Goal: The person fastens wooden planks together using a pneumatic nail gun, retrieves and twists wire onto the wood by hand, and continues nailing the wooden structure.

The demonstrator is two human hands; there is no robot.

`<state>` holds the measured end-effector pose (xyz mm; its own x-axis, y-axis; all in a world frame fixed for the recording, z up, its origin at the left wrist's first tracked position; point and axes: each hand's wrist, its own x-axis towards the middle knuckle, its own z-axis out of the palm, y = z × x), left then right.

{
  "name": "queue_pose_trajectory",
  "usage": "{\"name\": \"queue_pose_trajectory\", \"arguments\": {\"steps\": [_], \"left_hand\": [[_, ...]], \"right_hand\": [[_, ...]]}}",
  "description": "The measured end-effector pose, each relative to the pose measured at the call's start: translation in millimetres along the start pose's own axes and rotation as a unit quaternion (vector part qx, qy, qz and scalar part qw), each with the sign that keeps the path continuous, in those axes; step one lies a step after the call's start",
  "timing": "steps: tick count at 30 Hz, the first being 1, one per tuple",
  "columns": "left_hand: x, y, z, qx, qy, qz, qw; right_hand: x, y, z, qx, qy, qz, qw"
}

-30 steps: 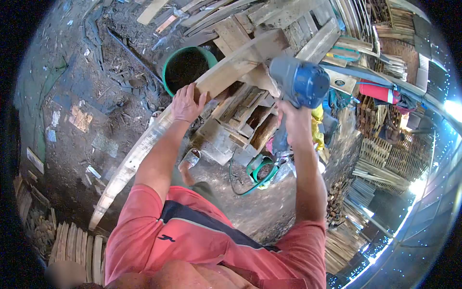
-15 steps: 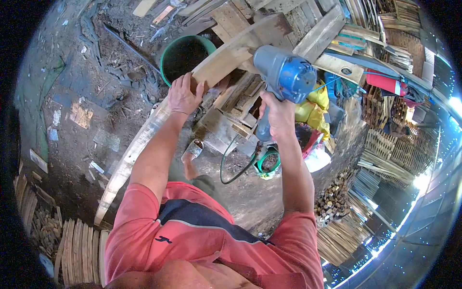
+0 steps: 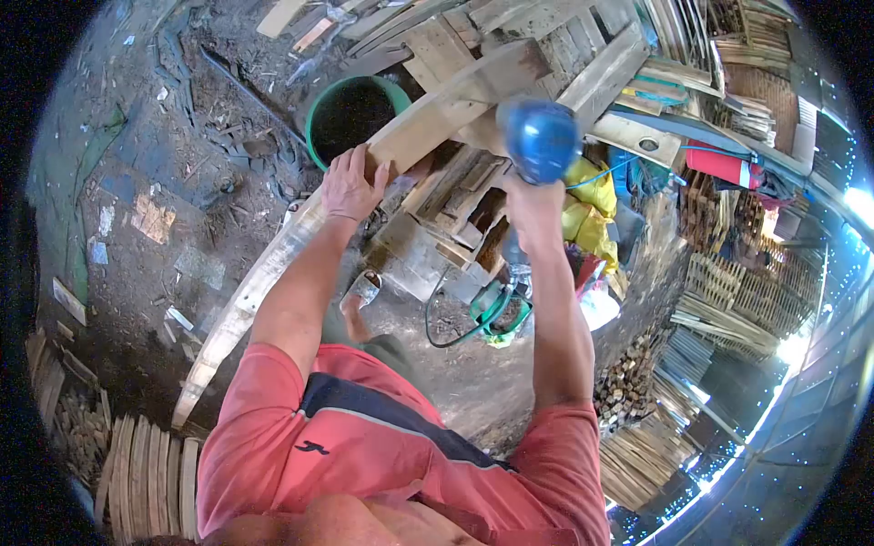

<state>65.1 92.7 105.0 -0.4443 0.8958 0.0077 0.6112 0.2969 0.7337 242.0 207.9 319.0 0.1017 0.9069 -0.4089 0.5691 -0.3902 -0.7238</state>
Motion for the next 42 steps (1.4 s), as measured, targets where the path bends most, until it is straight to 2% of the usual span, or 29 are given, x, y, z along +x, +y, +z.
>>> {"name": "queue_pose_trajectory", "arguments": {"steps": [1,4,8,11,12,15,16,20,23,26,29,32,35,36,39,40,42], "left_hand": [[-5,-2,0,-0.002,-0.002,0.006,1.0],[-1,3,-6,0.004,-0.001,0.002,1.0],[0,1,1,-0.001,0.011,0.014,1.0],[-1,4,2,0.007,0.009,0.002,1.0],[-1,6,3,0.01,0.012,0.003,1.0],[-2,7,6,0.023,0.021,0.005,1.0],[-3,5,8,0.026,0.023,0.008,0.999],[-3,6,13,0.049,0.025,0.027,0.998],[-3,4,17,0.086,0.016,0.039,0.995],[-4,3,22,0.092,0.021,0.044,0.995],[-4,1,26,0.115,0.025,0.047,0.992],[-5,1,31,0.129,0.06,0.072,0.987],[-4,10,24,0.149,-0.05,0.008,0.988],[-4,4,29,0.128,-0.03,0.035,0.991],[-8,-14,39,0.184,-0.003,0.019,0.983],[-11,-10,42,0.181,0.002,0.019,0.983],[-11,3,38,0.184,0.016,0.02,0.983]], "right_hand": [[-12,6,-6,0.003,0.04,-0.016,0.999],[-28,20,-25,0.122,-0.001,0.065,0.99],[-55,45,-20,0.167,0.014,0.084,0.982],[-72,77,-21,0.117,-0.02,0.057,0.991],[-77,91,-22,0.144,-0.035,0.112,0.983],[-93,108,-18,0.082,-0.034,0.156,0.984],[-99,106,-17,0.116,-0.041,0.133,0.983],[-110,135,-28,0.072,-0.071,0.127,0.987],[-117,145,-30,0.081,-0.049,0.127,0.987],[-123,163,-37,0.051,-0.057,0.147,0.986],[-128,182,-38,0.077,-0.062,0.171,0.98],[-134,213,-31,0.106,-0.039,0.136,0.984],[-143,231,-33,0.053,-0.01,0.148,0.987],[-145,237,-38,0.025,0.001,0.166,0.986],[-143,274,-46,0.048,0.103,0.266,0.957],[-141,301,-49,0.042,0.127,0.274,0.952],[-129,333,-62,-0.055,0.181,0.249,0.95]]}}
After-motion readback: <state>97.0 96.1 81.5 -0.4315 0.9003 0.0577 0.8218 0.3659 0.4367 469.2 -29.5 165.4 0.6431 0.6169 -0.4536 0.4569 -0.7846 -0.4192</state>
